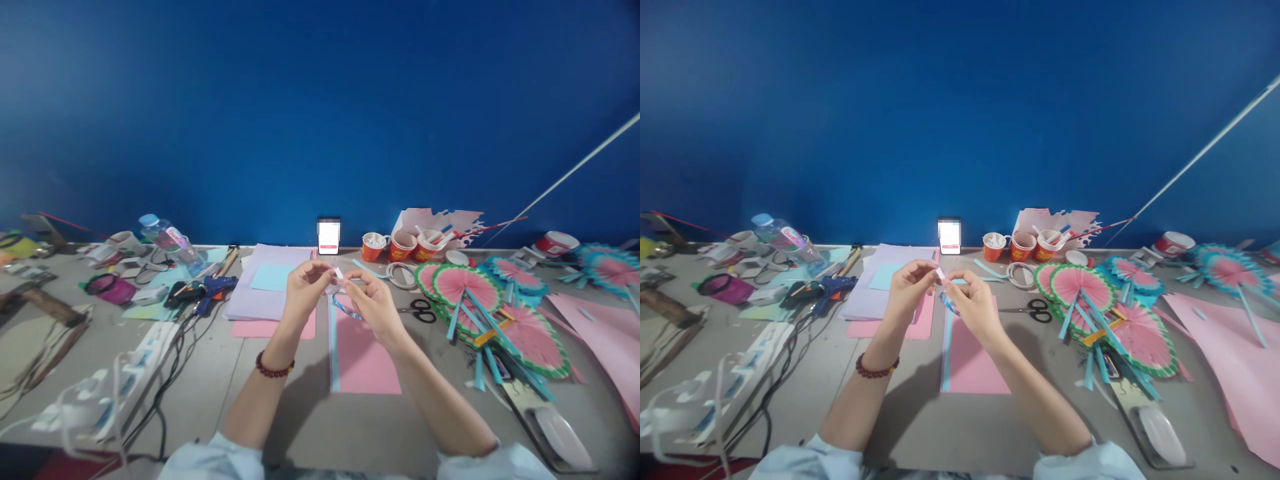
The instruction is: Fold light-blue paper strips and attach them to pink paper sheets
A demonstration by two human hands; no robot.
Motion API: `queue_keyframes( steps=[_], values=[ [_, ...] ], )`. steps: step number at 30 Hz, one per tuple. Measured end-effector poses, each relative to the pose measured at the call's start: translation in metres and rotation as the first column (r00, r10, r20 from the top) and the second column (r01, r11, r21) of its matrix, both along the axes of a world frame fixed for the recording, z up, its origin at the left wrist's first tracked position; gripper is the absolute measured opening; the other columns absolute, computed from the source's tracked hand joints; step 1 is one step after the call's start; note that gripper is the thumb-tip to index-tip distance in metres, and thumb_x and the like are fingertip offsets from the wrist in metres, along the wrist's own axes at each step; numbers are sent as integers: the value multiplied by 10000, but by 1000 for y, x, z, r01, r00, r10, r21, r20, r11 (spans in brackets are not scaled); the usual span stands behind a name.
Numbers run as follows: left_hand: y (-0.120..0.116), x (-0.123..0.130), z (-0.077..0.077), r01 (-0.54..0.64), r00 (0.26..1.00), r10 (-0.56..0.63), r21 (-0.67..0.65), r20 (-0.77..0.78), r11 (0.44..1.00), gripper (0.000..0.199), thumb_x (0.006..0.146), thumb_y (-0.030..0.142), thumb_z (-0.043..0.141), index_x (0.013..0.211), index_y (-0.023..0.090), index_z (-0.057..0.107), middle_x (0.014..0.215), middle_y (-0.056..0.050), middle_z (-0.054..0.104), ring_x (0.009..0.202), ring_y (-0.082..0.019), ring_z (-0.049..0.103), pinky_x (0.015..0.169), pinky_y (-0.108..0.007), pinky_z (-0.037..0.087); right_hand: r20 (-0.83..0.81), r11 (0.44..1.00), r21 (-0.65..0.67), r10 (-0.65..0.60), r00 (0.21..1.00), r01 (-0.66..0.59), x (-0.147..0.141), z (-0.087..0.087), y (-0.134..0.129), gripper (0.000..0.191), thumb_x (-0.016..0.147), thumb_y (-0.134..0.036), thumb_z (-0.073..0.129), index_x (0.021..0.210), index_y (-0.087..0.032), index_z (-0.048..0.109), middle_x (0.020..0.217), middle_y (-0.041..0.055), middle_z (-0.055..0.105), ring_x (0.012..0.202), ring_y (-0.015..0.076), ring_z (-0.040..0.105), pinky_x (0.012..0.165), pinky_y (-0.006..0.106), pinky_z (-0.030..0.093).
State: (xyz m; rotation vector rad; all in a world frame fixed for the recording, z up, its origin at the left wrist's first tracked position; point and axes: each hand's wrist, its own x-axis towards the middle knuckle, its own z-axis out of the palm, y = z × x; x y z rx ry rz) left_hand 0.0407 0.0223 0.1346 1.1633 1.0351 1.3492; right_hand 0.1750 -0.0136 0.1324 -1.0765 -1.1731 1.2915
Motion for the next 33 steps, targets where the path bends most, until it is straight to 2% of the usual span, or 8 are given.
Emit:
queue_keyframes(
  steps=[5, 14, 21, 33],
  values=[
    [-1, 1, 3, 19, 998, -19, 13, 57, 1000, 177, 627, 275, 707, 709, 164, 597, 599, 21, 606, 443, -77, 531, 402, -177, 371, -6, 1000, -8, 27, 1000, -27, -3, -2, 1, 303, 789, -473, 634, 833, -185, 552, 412, -123, 297, 389, 43, 177, 396, 194, 143],
    [-2, 1, 3, 37, 999, -37, 10, 35, 999, 138, 655, 279, 690, 679, 157, 631, 516, 23, 590, 407, -69, 467, 443, -205, 393, 21, 1000, 2, 26, 999, -26, -2, 0, 2, 302, 779, -473, 622, 808, -182, 545, 402, -123, 291, 382, 42, 175, 389, 194, 129],
    [-4, 1, 5, 76, 997, -76, 9, -8, 997, 97, 651, 242, 661, 681, 151, 677, 524, 2, 614, 476, -111, 557, 460, -213, 433, 86, 1000, -4, -4, 996, 4, 2, 0, 3, 325, 777, -500, 622, 811, -184, 557, 417, -114, 307, 397, 47, 167, 402, 201, 117],
    [-3, -3, -7, 83, 985, -64, 112, -161, 990, 85, 730, 235, 645, 738, 164, 692, 660, -29, 679, 628, -148, 655, 494, -194, 486, 240, 999, 48, -27, 970, 16, 8, 3, 4, 346, 778, -528, 626, 795, -186, 579, 445, -100, 295, 433, 65, 184, 428, 225, 140]
  ],
)
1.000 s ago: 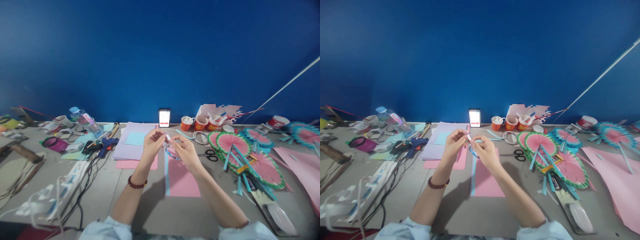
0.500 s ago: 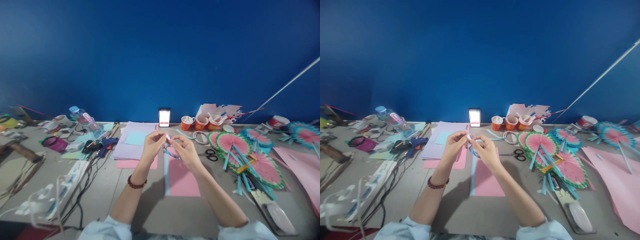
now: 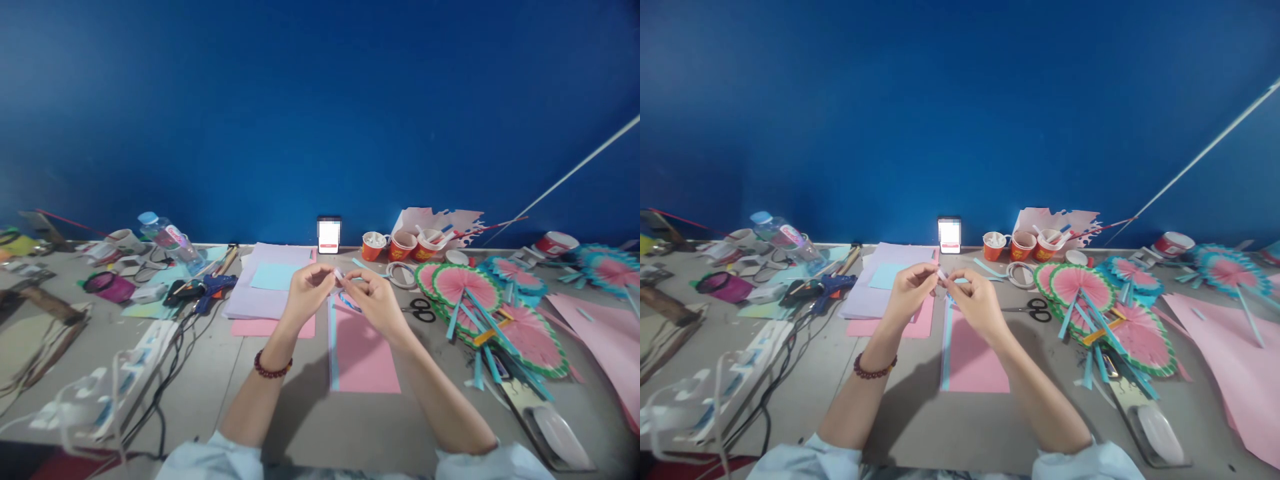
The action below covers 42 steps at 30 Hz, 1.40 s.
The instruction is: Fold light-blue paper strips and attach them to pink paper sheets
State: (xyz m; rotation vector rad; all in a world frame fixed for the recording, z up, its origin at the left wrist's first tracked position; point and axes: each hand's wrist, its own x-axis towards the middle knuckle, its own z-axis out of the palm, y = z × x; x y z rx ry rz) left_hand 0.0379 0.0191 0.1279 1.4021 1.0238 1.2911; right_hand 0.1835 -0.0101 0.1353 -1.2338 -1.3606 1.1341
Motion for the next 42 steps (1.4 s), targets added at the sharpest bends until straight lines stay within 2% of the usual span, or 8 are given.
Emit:
queue_keyframes(
  steps=[10, 19, 34, 42],
  values=[
    [0, 1, 1, 36, 999, -36, -6, -19, 999, 122, 763, 277, 640, 738, 165, 680, 695, -36, 680, 662, -171, 677, 482, -198, 500, 45, 1000, 4, -25, 999, 25, 1, -2, 1, 367, 779, -553, 610, 765, -188, 570, 435, -96, 316, 431, 69, 223, 433, 217, 206],
    [-1, 1, 0, 41, 999, -40, 15, -26, 999, 145, 780, 300, 628, 732, 168, 664, 680, -28, 673, 658, -156, 664, 518, -202, 500, 48, 1000, 18, -24, 999, 23, 2, -3, 2, 377, 770, -561, 613, 761, -187, 563, 438, -92, 340, 426, 69, 221, 437, 223, 179],
    [-2, 1, 2, 64, 996, -61, 36, -58, 997, 125, 798, 256, 577, 738, 174, 650, 691, -21, 661, 679, -160, 670, 543, -213, 498, 83, 1000, 3, -18, 996, 17, 2, -3, 3, 293, 801, -475, 596, 755, -190, 546, 427, -98, 323, 429, 71, 222, 438, 213, 195],
    [-2, 0, 2, 76, 995, -73, 38, -66, 996, 133, 817, 243, 544, 755, 162, 629, 702, -21, 656, 687, -150, 668, 559, -203, 503, 92, 1000, 8, -9, 996, 8, 3, -6, 4, 240, 814, -419, 588, 763, -190, 539, 432, -96, 335, 429, 69, 218, 430, 217, 161]
  ],
)
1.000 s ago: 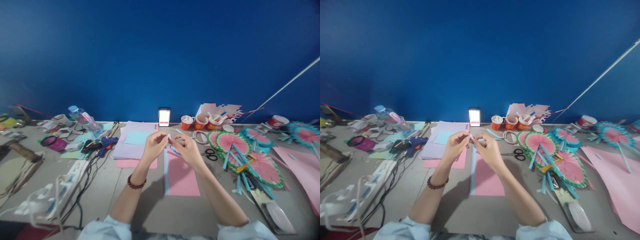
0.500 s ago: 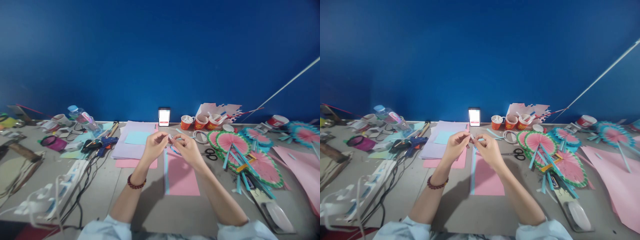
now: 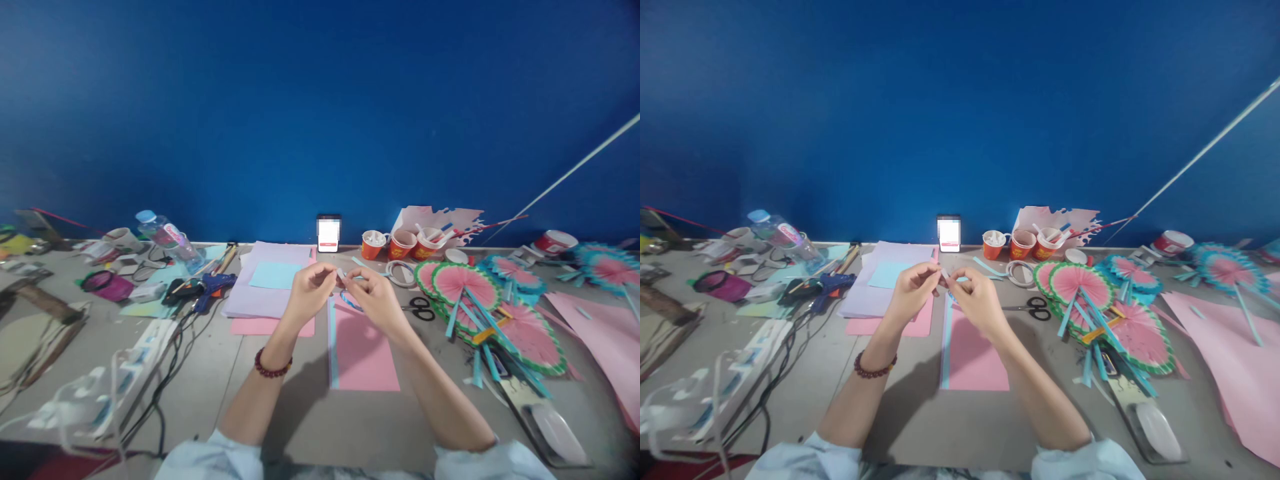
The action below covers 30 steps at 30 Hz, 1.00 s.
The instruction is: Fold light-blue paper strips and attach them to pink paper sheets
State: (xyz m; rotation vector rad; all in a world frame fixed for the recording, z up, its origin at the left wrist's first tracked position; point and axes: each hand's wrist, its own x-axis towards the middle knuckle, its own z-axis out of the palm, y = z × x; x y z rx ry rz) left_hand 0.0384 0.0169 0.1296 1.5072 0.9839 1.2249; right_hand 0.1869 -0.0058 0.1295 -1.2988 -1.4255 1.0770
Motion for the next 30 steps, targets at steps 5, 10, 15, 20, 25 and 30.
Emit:
queue_keyframes(
  steps=[5, 10, 15, 20, 25, 30],
  values=[
    [0, 0, 0, 6, 1000, -6, -10, -2, 1000, 124, 813, 238, 539, 771, 159, 624, 702, -20, 658, 695, -150, 670, 549, -196, 501, 9, 1000, 1, -2, 1000, 2, 0, 1, 0, 215, 811, -392, 589, 753, -191, 536, 428, -98, 329, 432, 69, 217, 431, 215, 163],
    [0, 0, 0, 5, 1000, -5, -5, -14, 1000, 112, 810, 222, 532, 758, 164, 612, 702, -13, 652, 690, -146, 669, 552, -198, 501, 15, 1000, 4, 7, 1000, -7, 0, 0, 0, 204, 812, -384, 583, 756, -194, 534, 428, -99, 332, 430, 69, 214, 428, 213, 159],
    [0, 0, 0, 11, 1000, -11, -5, -15, 1000, 123, 813, 224, 527, 756, 161, 616, 703, -19, 664, 691, -148, 669, 548, -199, 494, 0, 1000, -4, 2, 1000, -2, 0, -1, 0, 206, 813, -387, 584, 750, -198, 529, 425, -101, 325, 427, 68, 211, 423, 211, 159],
    [-1, 0, 0, 4, 1000, -4, -13, -6, 1000, 122, 804, 232, 537, 761, 160, 625, 700, -24, 668, 685, -152, 667, 549, -206, 496, -10, 1000, 1, 3, 1000, -3, 0, -1, 0, 207, 806, -386, 589, 753, -195, 528, 426, -99, 330, 421, 65, 214, 422, 215, 159],
    [-2, 0, 2, 8, 1000, -9, -15, -14, 1000, 118, 797, 269, 580, 774, 164, 629, 692, -18, 674, 661, -149, 659, 549, -213, 495, 11, 1000, 10, 6, 1000, -7, -1, -1, 0, 190, 805, -369, 582, 751, -196, 523, 425, -102, 320, 416, 62, 213, 422, 212, 164],
    [-2, 0, 2, -1, 999, 3, 36, -50, 999, 181, 830, 327, 590, 761, 167, 639, 704, -26, 680, 682, -148, 652, 557, -213, 487, 11, 1000, 0, 10, 1000, -10, -1, 0, 0, 193, 803, -374, 580, 749, -197, 525, 432, -96, 335, 421, 65, 224, 418, 211, 164]
  ],
)
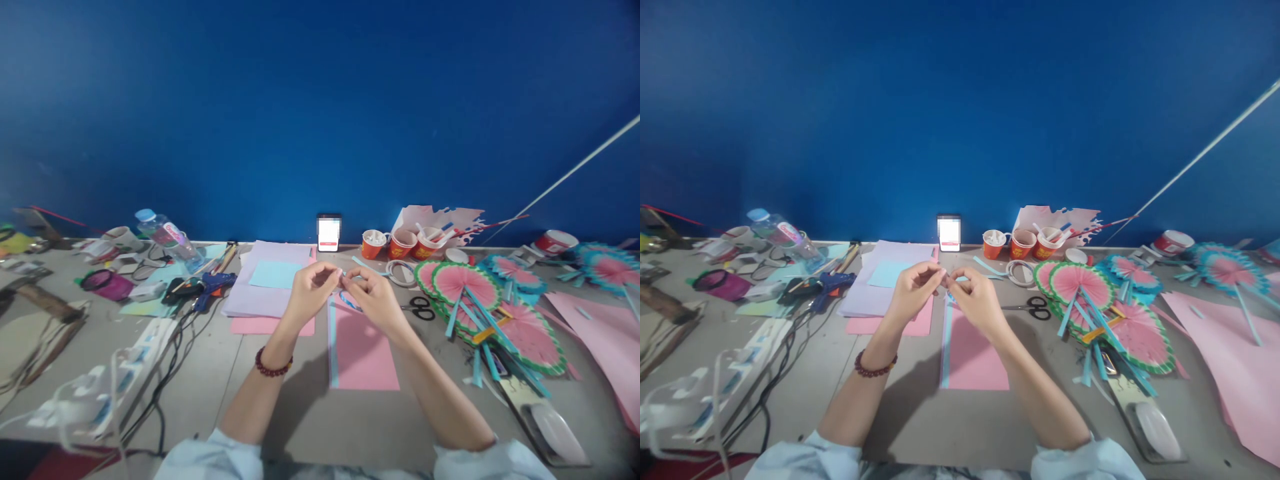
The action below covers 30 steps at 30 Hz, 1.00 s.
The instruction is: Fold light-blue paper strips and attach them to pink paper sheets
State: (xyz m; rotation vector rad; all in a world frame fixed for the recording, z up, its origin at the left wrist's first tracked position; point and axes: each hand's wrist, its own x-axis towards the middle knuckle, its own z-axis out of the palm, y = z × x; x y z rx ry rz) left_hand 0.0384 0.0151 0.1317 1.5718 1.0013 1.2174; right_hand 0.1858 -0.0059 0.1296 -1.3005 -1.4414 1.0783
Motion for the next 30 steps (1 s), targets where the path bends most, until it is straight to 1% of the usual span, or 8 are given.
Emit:
queue_keyframes(
  steps=[3, 7, 10, 17, 23, 27, 30],
  values=[
    [0, -1, 1, -24, 1000, 25, 24, -10, 999, 192, 844, 325, 574, 760, 170, 650, 731, -27, 682, 694, -143, 645, 562, -207, 479, -11, 1000, 4, -3, 1000, 3, 0, 0, 0, 212, 806, -401, 583, 777, -193, 550, 441, -93, 349, 427, 69, 238, 421, 211, 182],
    [0, -4, 5, -77, 996, 79, 38, -52, 996, 199, 833, 325, 589, 725, 168, 647, 714, -18, 663, 643, -127, 604, 536, -202, 448, 8, 1000, 13, -1, 1000, 1, 0, -3, 1, 241, 815, -431, 581, 817, -190, 575, 443, -93, 335, 433, 75, 243, 430, 215, 195],
    [1, -5, 5, -86, 993, 90, 43, -81, 995, 208, 835, 332, 591, 724, 165, 646, 712, -23, 657, 639, -127, 593, 533, -204, 433, 22, 1000, 16, 0, 1000, 0, 0, -4, 1, 260, 819, -448, 577, 822, -188, 577, 440, -92, 331, 433, 77, 243, 433, 218, 195],
    [2, -10, 5, -66, 991, 68, 24, -119, 998, 247, 841, 371, 598, 719, 161, 644, 687, -28, 652, 619, -128, 590, 525, -212, 422, 28, 1000, 28, 9, 1000, -10, -1, -5, 2, 278, 816, -471, 580, 810, -193, 564, 436, -92, 346, 420, 77, 256, 432, 223, 191],
    [3, -9, 7, -25, 998, 25, 3, -63, 1000, 252, 827, 388, 605, 725, 162, 654, 693, -39, 665, 623, -133, 599, 546, -221, 461, 24, 999, 32, 4, 1000, -5, -1, -6, 2, 268, 814, -466, 576, 792, -200, 551, 437, -92, 331, 422, 80, 243, 433, 225, 185],
    [6, -9, 3, -14, 999, 14, 3, -38, 1000, 231, 825, 376, 603, 810, 167, 698, 804, -65, 691, 708, -151, 617, 559, -224, 469, 14, 1000, 27, -2, 1000, 2, 0, -5, 2, 235, 814, -429, 572, 802, -195, 554, 446, -87, 360, 426, 78, 250, 432, 222, 186],
    [9, -10, 0, 29, 996, -24, 58, -87, 998, 192, 805, 352, 637, 802, 177, 717, 856, -74, 682, 790, -171, 616, 577, -225, 458, 32, 999, 33, -6, 999, 5, 0, -5, 3, 206, 819, -394, 558, 809, -189, 565, 445, -88, 359, 436, 79, 250, 440, 220, 193]
  ],
)
